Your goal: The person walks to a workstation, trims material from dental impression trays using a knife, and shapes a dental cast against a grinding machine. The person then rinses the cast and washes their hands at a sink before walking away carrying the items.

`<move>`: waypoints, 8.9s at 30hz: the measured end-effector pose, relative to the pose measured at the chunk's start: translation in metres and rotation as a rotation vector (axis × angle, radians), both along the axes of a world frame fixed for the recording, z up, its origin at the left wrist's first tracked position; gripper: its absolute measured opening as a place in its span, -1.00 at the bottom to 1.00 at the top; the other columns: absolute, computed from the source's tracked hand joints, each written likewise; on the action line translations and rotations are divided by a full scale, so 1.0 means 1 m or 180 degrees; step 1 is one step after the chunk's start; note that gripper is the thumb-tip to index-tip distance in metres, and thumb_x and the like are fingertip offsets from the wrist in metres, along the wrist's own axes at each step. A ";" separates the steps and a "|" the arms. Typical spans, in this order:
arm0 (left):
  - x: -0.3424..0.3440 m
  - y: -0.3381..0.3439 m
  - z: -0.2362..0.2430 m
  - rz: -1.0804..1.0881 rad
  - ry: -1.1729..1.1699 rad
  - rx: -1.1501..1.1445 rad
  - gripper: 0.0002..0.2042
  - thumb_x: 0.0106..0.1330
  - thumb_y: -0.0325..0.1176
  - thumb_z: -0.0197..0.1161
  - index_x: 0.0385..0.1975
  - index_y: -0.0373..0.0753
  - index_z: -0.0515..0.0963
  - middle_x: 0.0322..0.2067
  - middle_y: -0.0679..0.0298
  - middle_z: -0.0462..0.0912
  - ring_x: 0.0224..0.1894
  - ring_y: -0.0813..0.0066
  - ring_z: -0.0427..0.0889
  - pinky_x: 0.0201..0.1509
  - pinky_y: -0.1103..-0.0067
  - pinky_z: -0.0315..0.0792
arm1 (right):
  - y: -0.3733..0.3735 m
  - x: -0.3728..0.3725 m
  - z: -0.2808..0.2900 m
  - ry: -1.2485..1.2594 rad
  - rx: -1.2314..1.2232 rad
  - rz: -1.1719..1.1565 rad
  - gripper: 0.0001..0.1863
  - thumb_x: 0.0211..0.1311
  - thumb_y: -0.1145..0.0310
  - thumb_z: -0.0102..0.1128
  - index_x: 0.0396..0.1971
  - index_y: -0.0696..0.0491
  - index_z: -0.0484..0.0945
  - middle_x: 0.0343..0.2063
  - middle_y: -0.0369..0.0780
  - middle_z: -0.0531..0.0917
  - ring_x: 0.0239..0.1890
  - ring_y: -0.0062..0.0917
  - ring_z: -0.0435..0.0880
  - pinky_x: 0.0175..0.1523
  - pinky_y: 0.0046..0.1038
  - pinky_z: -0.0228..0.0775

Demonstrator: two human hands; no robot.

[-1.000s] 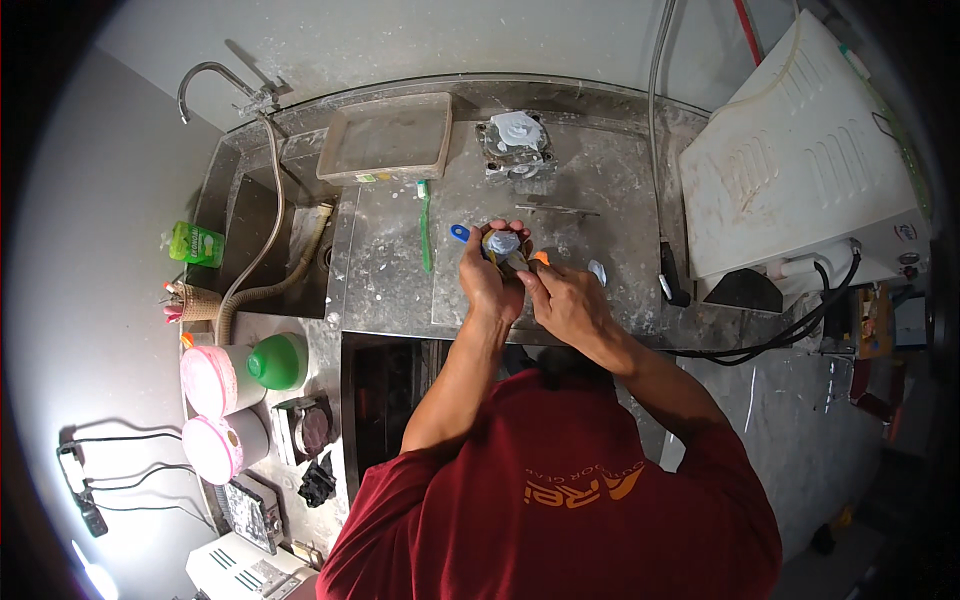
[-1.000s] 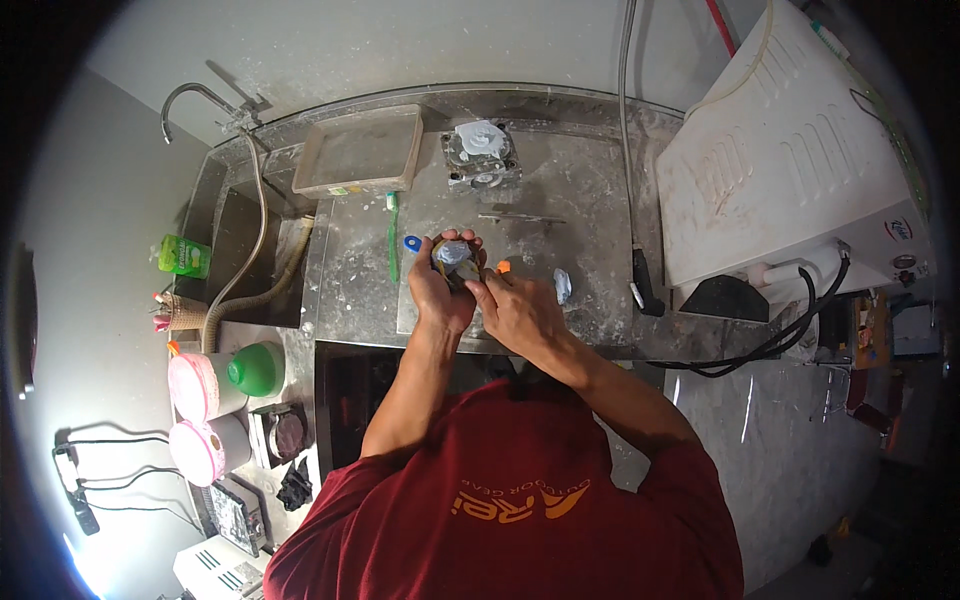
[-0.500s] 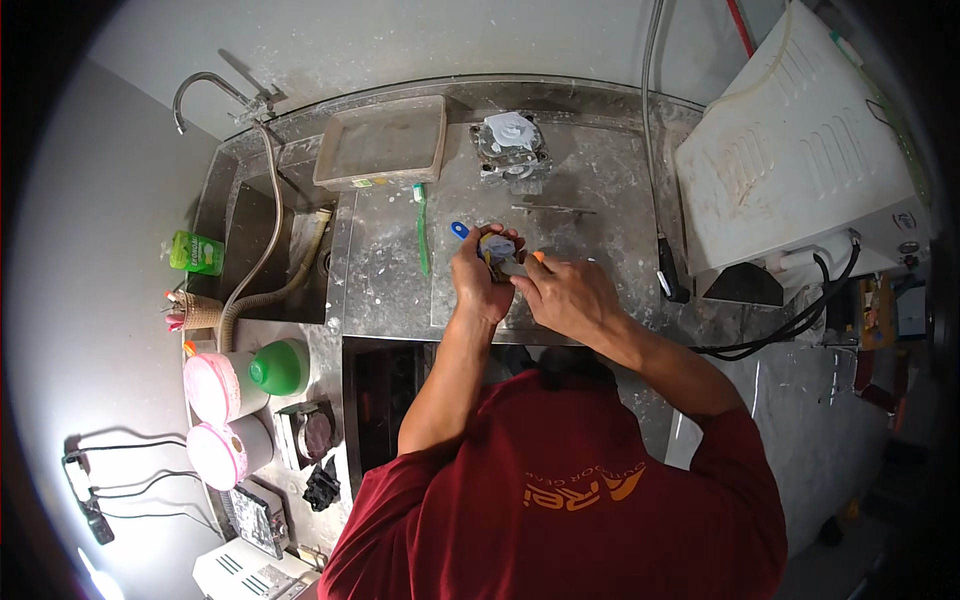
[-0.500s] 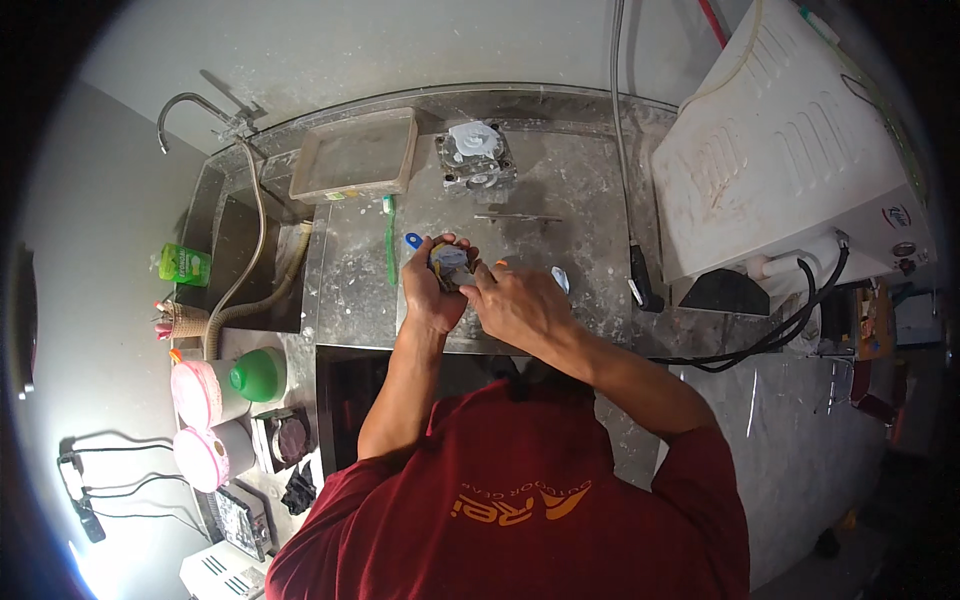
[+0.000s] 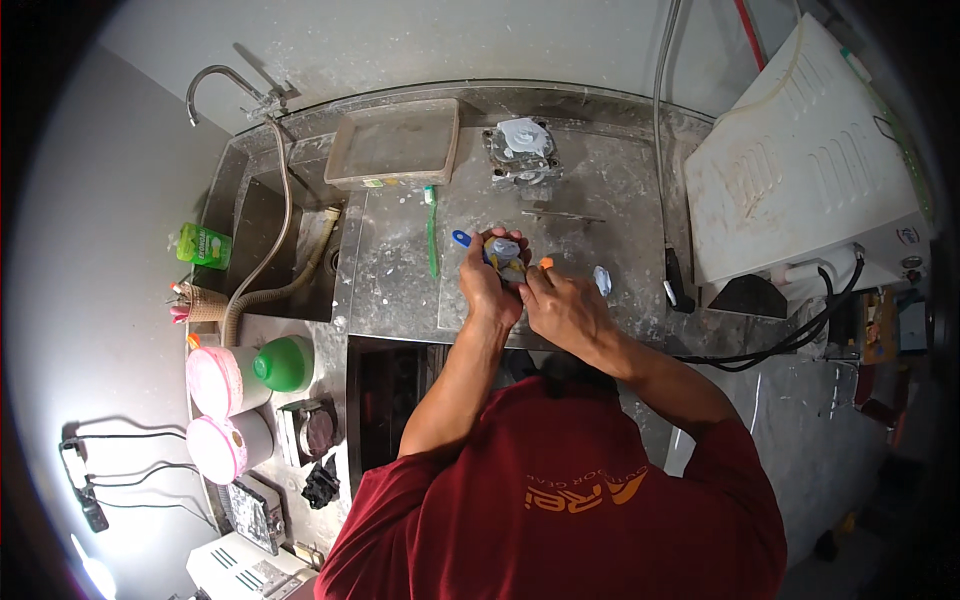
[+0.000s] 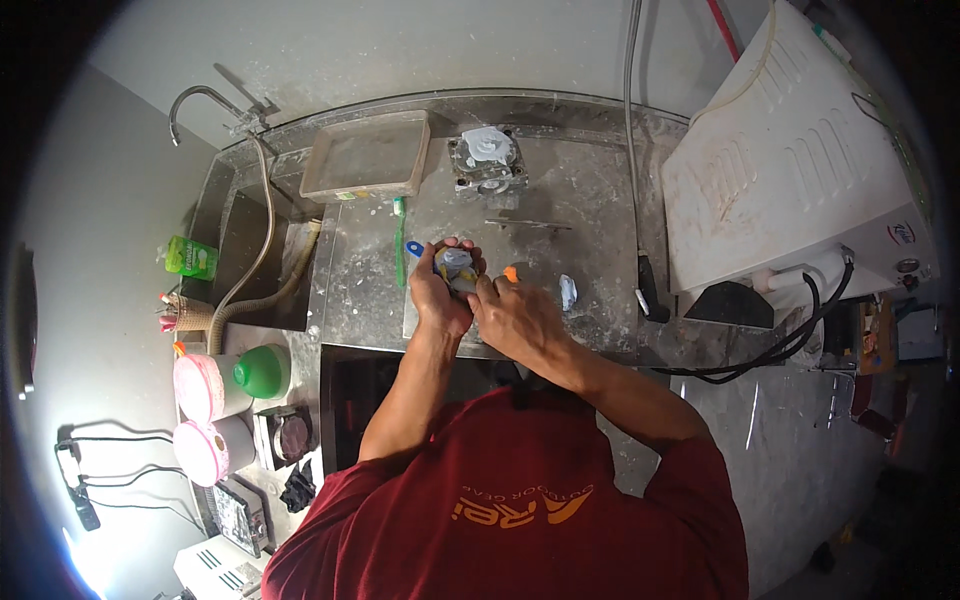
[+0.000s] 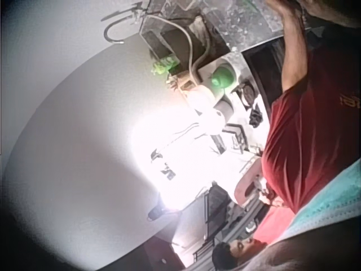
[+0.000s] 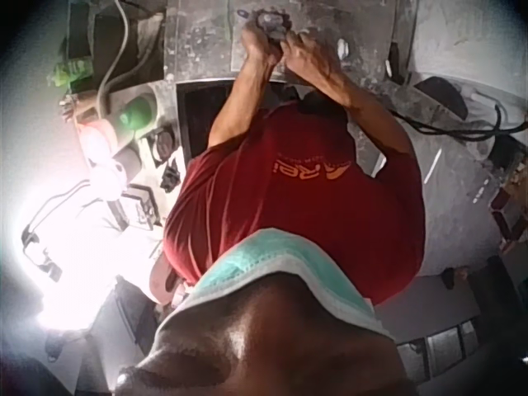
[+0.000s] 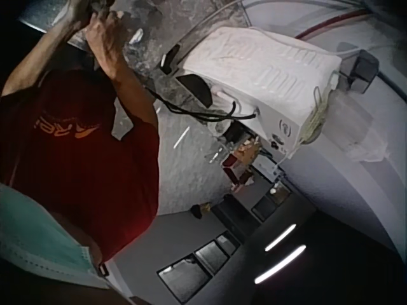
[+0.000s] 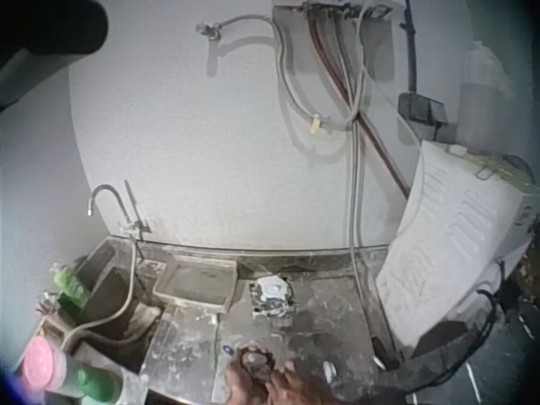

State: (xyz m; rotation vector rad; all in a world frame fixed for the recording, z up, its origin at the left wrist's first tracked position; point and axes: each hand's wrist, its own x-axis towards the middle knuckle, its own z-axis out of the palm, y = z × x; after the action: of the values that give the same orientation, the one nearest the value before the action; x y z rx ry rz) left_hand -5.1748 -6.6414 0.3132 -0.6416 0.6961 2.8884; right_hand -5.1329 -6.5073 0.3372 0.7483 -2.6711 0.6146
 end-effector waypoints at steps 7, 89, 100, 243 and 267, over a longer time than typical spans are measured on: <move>0.000 0.012 0.002 0.0391 0.0095 -0.0177 -0.60 0.66 -0.10 -0.26 -0.19 -0.26 0.46 -0.25 0.05 0.66 -0.17 0.17 0.62 -0.02 0.30 0.55 | 0.002 0.000 -0.003 -0.0065 -0.0102 -0.0011 -0.76 0.37 0.26 0.22 -0.34 0.16 0.60 -0.55 -0.08 0.66 -0.58 -0.22 0.71 -0.50 -0.27 0.58; 0.015 -0.019 0.048 0.0275 0.1834 -0.3241 -0.50 0.66 -0.04 -0.06 -0.32 -0.38 0.59 -0.44 0.11 0.75 -0.40 0.52 0.71 -0.38 0.62 0.56 | 0.011 -0.016 0.097 -0.0855 0.0450 0.0247 -0.65 0.50 0.16 0.09 -0.36 0.16 0.56 -0.67 -0.02 0.65 -0.57 -0.10 0.72 -0.45 -0.13 0.55; 0.001 -0.017 0.035 -0.0122 0.1595 -0.2710 -0.54 0.65 -0.06 -0.03 -0.33 -0.34 0.57 -0.45 0.13 0.75 -0.51 0.62 0.62 -0.49 0.65 0.43 | 0.025 -0.039 0.073 -0.0681 0.0281 0.0622 -0.67 0.41 0.21 0.23 -0.44 0.18 0.55 -0.78 0.02 0.53 -0.69 -0.03 0.61 -0.57 -0.09 0.41; -0.006 -0.028 0.035 0.0031 0.0562 -0.0469 -0.56 0.66 0.01 -0.22 -0.28 -0.24 0.41 -0.36 -0.03 0.67 -0.27 0.02 0.71 -0.10 0.18 0.60 | -0.002 -0.031 0.023 -0.0885 -0.0946 0.0337 -0.66 0.52 0.28 0.05 -0.47 0.18 0.49 -0.66 0.07 0.56 -0.57 0.06 0.58 -0.42 -0.03 0.37; -0.009 -0.032 0.019 -0.0698 0.0540 0.0293 -0.54 0.65 -0.07 -0.22 -0.21 -0.34 0.50 -0.21 -0.01 0.64 -0.05 0.02 0.62 0.13 0.19 0.52 | 0.021 -0.054 0.000 -0.4087 -0.2417 0.0160 -0.48 0.56 0.08 -0.02 -0.54 0.16 0.53 -0.66 -0.23 0.56 -0.62 -0.50 0.49 -0.42 -0.32 0.36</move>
State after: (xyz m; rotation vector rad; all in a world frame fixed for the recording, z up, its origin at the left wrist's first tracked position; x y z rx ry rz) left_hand -5.1843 -6.6731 0.3319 -0.2912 0.6054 2.7713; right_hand -5.1869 -6.4865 0.3368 0.1470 -2.8355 2.6038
